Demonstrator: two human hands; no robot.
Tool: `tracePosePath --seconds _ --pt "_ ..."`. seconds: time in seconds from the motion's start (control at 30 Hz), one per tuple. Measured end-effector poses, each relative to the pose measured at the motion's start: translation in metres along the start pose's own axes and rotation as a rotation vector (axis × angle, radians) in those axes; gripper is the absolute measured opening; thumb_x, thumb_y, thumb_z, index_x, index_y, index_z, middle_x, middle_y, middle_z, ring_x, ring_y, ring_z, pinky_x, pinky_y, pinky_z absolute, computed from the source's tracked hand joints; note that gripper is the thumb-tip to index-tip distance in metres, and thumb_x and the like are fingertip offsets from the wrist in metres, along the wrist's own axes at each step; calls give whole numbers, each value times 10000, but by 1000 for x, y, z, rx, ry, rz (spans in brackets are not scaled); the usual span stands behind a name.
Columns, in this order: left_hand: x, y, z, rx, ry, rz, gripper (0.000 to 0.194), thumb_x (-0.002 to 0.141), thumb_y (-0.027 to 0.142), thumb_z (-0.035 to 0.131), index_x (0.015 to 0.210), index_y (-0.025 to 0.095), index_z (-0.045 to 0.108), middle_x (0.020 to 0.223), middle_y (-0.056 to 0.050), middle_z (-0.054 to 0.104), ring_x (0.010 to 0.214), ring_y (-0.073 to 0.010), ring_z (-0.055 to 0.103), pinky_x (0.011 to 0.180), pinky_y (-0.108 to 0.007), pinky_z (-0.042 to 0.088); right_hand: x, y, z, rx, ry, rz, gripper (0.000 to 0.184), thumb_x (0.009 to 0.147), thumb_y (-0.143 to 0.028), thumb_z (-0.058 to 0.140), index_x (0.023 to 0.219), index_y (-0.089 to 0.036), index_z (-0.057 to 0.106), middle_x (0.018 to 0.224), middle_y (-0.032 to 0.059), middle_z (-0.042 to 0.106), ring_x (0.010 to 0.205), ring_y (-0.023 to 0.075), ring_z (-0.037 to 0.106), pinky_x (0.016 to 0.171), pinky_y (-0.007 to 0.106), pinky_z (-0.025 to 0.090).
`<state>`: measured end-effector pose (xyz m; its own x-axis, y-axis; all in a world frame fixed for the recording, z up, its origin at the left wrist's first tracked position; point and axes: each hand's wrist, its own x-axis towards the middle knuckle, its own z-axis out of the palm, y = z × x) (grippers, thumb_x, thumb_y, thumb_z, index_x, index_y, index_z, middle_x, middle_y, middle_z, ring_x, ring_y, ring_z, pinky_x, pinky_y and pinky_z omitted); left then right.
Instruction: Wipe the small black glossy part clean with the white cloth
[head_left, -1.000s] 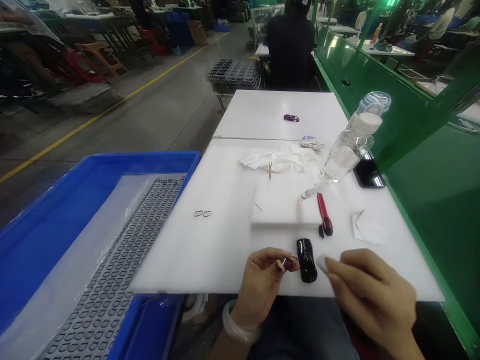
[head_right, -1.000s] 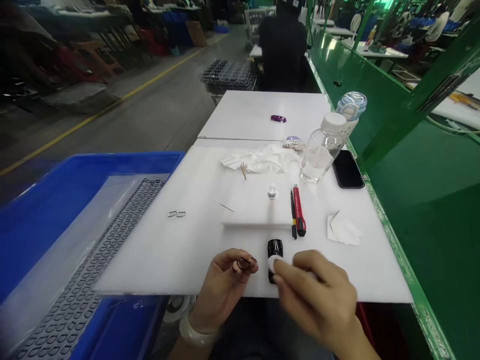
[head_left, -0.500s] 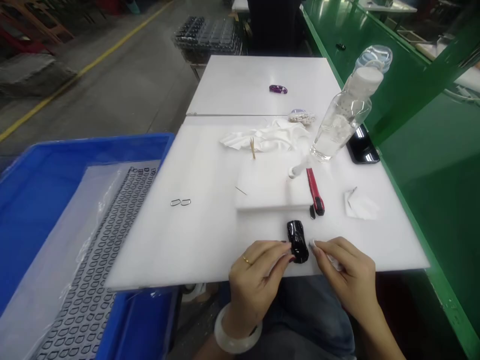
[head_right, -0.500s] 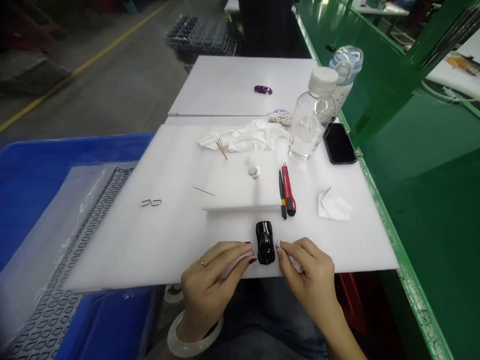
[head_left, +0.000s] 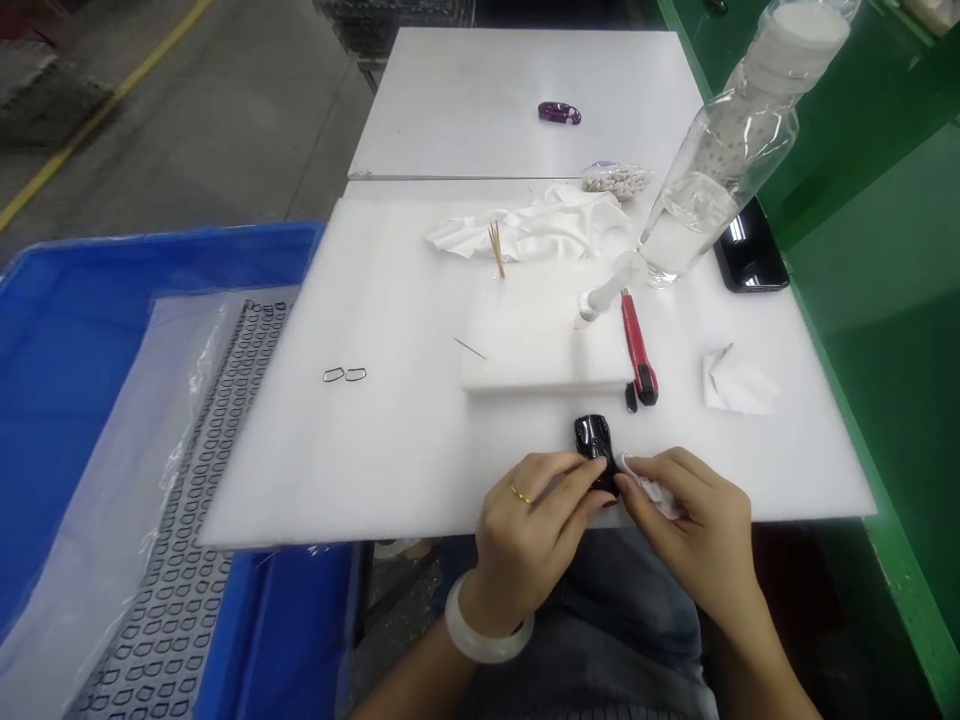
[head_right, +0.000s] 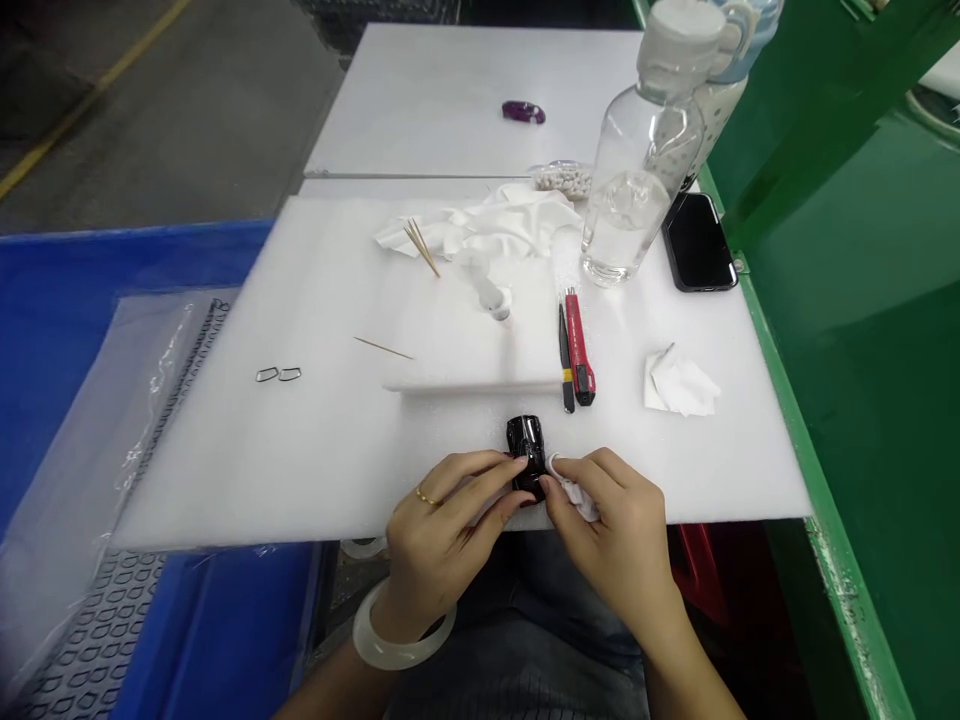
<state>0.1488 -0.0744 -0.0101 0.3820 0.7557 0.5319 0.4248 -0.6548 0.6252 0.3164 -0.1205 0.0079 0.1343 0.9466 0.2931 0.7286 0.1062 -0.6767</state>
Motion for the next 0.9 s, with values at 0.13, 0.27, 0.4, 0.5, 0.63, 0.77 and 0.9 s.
tracePosePath --seconds 0.13,0.27,0.4,0.5,0.63,0.77,0.9 --pt "0 0 0 2 1 -67 214 901 109 676 1113 133 686 1069 -61 695 982 -128 665 912 -221 543 0 0 0 -3 -5 6 46 898 -181 679 941 -194 692 754 -22 645 571 75 570 492 188 436" --pt "2 0 -1 19 -6 -81 222 899 116 674 1121 129 683 1144 -76 690 1025 -143 665 954 -238 543 0 0 0 -5 -18 6 53 895 -188 687 946 -200 683 751 -29 636 568 74 561 491 188 430" --pt "3 1 -1 22 -16 -90 223 901 151 678 1124 133 679 1159 -81 692 1030 -158 669 940 -260 561 1 0 0 -11 -25 -2 56 890 -190 693 944 -199 678 744 -30 630 571 80 562 497 195 432" --pt "3 1 -1 23 -18 -111 214 903 156 674 1117 145 681 1151 -72 696 1027 -153 671 941 -261 563 1 -1 1 -11 -21 -6 50 888 -189 696 932 -195 673 738 -28 629 577 84 568 509 198 442" --pt "4 1 -1 21 -21 -127 199 906 157 669 1104 151 687 1136 -63 699 1034 -148 669 949 -256 556 1 0 2 -24 -8 -13 45 889 -185 696 925 -192 669 734 -26 630 582 87 572 515 200 443" --pt "4 1 -2 14 -33 -135 196 905 170 677 1100 154 689 1136 -58 698 1037 -139 667 961 -239 546 0 0 3 -41 -1 -20 51 891 -194 701 932 -189 671 740 -25 634 568 80 555 496 200 420" --pt "5 1 -4 4 -39 -143 203 898 177 690 1101 157 689 1139 -50 695 1036 -127 665 961 -217 543 1 0 2 -28 -33 2 33 906 -200 685 934 -187 672 729 -34 626 505 61 490 467 198 391"
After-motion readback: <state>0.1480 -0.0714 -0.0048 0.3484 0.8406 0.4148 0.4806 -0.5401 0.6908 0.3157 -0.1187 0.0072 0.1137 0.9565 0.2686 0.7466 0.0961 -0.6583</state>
